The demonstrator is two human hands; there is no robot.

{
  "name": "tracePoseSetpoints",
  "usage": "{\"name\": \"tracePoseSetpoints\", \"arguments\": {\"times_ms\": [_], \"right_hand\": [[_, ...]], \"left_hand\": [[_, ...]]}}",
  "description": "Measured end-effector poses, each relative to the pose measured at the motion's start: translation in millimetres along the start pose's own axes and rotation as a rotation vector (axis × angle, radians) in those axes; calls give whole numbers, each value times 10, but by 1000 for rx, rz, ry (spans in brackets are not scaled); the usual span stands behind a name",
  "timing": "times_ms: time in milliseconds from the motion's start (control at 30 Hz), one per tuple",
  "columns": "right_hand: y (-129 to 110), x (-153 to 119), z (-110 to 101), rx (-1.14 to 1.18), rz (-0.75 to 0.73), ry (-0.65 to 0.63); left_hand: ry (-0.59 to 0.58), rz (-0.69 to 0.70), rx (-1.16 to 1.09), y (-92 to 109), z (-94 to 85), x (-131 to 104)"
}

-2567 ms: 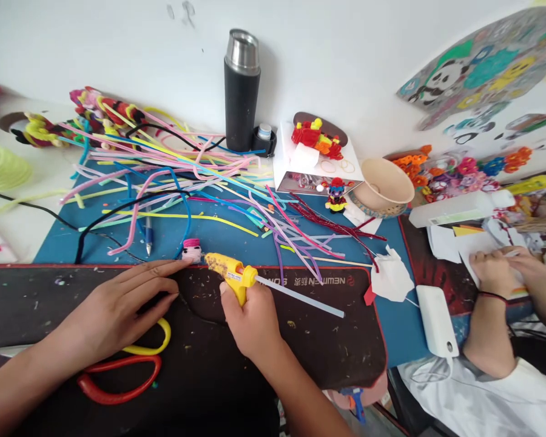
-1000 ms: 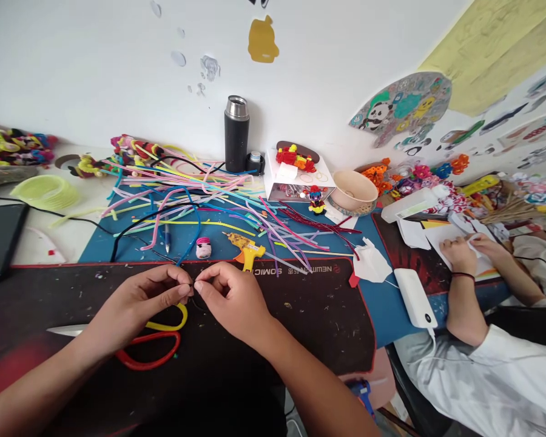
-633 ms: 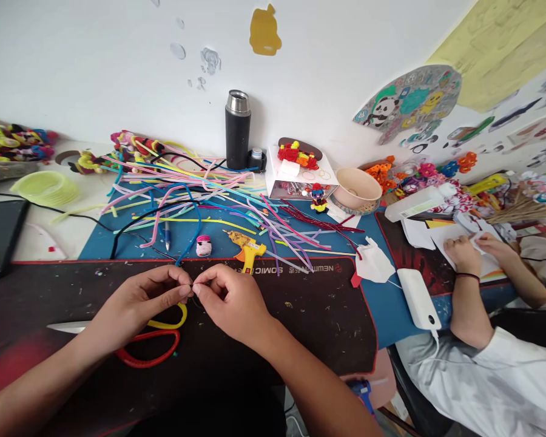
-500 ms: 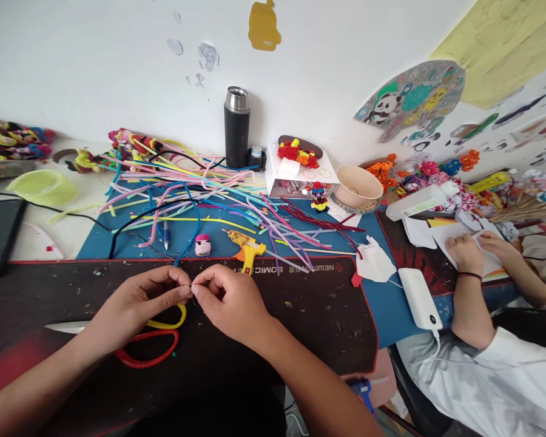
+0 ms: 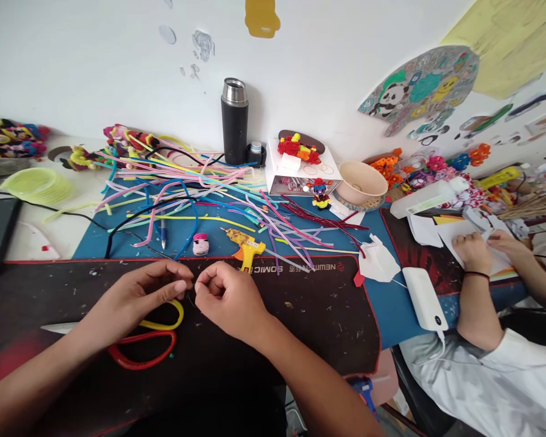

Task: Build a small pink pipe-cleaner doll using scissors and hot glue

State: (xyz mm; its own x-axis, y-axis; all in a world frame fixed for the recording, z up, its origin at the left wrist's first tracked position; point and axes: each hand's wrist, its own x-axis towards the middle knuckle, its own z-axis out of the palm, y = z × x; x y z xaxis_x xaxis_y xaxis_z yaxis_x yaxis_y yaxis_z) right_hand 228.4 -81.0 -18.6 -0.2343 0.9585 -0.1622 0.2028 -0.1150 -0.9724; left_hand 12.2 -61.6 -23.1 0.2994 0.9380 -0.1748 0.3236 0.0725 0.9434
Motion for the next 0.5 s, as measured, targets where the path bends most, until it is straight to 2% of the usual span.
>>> {"name": "tracePoseSetpoints", "arguments": {"times_ms": [100,167,300,400,500], "right_hand": [[13,9,-11,69,38,3],[23,8,-5,96,47,2],[12,-14,14,111,35,6],[-3,-31,10,137,42,11],[17,-24,10,198,73,30]], "left_hand": [[195,181,346,-39,-79,167],[237,299,584,-82,-106,318],[174,353,836,-219,-86,589],[130,368,868,-317,-58,690],[131,399,824,-345,-54,686]]}}
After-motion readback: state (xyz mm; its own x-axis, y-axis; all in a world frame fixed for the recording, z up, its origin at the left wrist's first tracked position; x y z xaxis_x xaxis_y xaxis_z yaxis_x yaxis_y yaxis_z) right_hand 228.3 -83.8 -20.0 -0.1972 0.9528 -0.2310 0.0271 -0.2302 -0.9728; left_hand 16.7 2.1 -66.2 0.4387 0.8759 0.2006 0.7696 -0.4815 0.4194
